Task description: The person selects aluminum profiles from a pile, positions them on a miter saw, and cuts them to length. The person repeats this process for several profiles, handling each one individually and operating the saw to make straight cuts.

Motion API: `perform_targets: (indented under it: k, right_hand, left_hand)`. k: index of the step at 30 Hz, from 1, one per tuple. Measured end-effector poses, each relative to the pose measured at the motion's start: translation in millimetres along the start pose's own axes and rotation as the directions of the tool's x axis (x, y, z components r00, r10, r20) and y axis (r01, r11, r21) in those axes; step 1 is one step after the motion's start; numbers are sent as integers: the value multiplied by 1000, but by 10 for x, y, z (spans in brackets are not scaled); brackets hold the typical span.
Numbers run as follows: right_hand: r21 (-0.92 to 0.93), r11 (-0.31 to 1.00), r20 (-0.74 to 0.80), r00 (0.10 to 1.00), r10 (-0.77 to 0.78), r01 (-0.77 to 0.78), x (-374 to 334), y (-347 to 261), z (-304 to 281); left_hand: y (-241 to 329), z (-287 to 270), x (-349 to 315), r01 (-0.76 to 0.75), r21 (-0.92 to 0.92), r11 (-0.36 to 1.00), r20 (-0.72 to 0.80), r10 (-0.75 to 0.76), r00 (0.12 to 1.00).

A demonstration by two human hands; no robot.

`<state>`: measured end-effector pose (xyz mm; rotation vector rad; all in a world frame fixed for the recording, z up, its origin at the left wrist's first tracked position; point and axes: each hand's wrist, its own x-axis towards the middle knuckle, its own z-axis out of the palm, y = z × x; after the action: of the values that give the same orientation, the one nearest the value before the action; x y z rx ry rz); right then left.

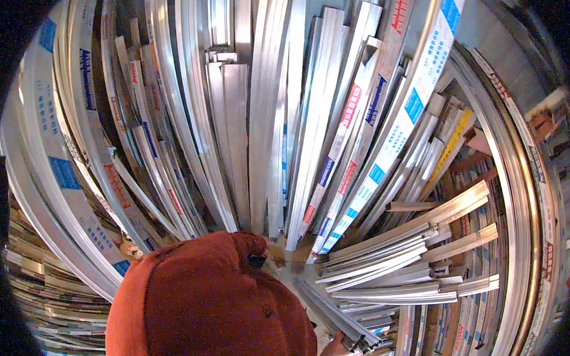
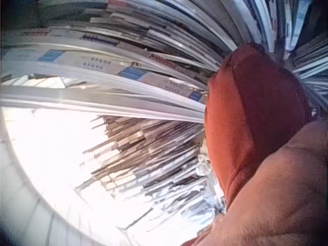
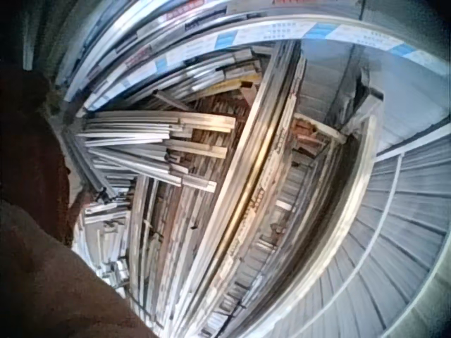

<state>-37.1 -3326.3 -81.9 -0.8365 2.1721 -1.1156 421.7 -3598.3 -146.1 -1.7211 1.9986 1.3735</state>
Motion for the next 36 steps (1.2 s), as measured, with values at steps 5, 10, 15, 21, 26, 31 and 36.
perform_targets:
  k: [5, 10, 15, 21, 26, 31, 36]
  right_hand:
    - [53, 999, -126, 992, 7, 0, -258, -462, -178]
    - [59, 998, -194, 981, 12, -1, -442, -317, -425]
    - [48, 997, -140, 989, -49, 56, -345, -475, -295]
    - [-15, 998, -224, 972, -69, 67, -422, -435, -432]
    - [-40, 993, -249, 961, -118, 111, -522, -363, -565]
    - [-102, 942, -289, 896, -337, 321, -849, -181, -770]
    - [313, 913, -375, 850, 371, -260, -1960, -438, -1316]
  left_hand:
    - [-219, -124, -356, 103, -129, 986, -456, -151, 877]
    - [-90, -1254, -607, -72, -441, 895, -723, -306, 619]
    - [-1068, -1644, -670, 12, -340, 940, -810, -300, 504]
    - [-735, -893, -1068, 379, -159, 912, -490, -406, 771]
    - [-1107, -89, -1376, 387, -15, 922, -111, -386, 916]
    - [-1725, 430, -1012, 552, 247, 797, -12, -567, 824]
    - [-611, 565, -812, 120, -63, 991, 87, -114, 990]
